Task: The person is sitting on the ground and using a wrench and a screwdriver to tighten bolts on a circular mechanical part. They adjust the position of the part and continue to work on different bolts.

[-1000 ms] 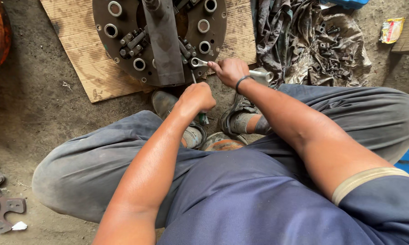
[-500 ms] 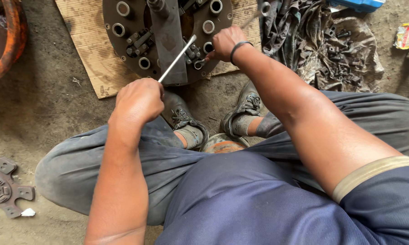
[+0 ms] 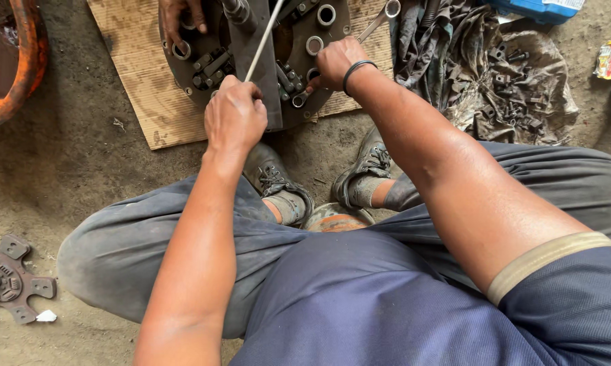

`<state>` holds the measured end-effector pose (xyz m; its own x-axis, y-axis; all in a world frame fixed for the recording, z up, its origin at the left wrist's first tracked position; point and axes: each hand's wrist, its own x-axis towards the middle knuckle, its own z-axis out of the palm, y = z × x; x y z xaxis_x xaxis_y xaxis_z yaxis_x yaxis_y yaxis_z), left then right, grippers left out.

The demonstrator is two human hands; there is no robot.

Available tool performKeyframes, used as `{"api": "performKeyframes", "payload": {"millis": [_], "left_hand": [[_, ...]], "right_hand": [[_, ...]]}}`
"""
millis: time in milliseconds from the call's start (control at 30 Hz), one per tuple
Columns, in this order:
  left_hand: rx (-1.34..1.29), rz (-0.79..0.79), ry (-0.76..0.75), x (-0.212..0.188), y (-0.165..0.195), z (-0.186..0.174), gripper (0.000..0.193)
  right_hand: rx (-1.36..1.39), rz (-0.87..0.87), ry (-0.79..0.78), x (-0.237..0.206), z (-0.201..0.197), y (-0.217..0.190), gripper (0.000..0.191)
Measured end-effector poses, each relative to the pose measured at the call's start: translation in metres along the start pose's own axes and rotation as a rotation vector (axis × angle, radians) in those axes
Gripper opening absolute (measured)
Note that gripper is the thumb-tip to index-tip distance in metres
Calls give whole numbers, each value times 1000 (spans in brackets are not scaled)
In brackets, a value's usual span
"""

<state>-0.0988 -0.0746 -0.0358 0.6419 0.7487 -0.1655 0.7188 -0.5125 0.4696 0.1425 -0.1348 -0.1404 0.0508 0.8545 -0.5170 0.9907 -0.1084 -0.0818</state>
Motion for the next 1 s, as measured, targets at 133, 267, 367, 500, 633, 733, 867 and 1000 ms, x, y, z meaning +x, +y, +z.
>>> {"api": "performKeyframes", "payload": {"millis": [133, 267, 367, 500, 633, 733, 867, 1000], "left_hand": [[0, -34, 6, 3, 3, 9, 11], [-20, -44, -7, 4, 5, 13, 13], [-23, -49, -8, 6, 5, 13, 11], [-34, -64, -2, 10, 4, 11, 12], [-35, -21, 7, 9, 5, 12, 12], [-34, 0, 27, 6, 6, 14, 13], [-78, 8, 35, 12, 8, 15, 9], [-121, 56, 49, 22, 19, 22, 11]], "right_hand": [[3, 7, -34, 1, -4, -3, 70], [39, 27, 28, -4, -1, -4, 70], [55, -3, 100, -8, 2, -3, 68], [68, 3, 102, -7, 2, -1, 67], [91, 9, 128, -10, 8, -1, 66], [103, 55, 252, -22, 20, -7, 66], [191, 76, 235, -26, 20, -8, 61], [145, 81, 122, -26, 8, -4, 66]]}}
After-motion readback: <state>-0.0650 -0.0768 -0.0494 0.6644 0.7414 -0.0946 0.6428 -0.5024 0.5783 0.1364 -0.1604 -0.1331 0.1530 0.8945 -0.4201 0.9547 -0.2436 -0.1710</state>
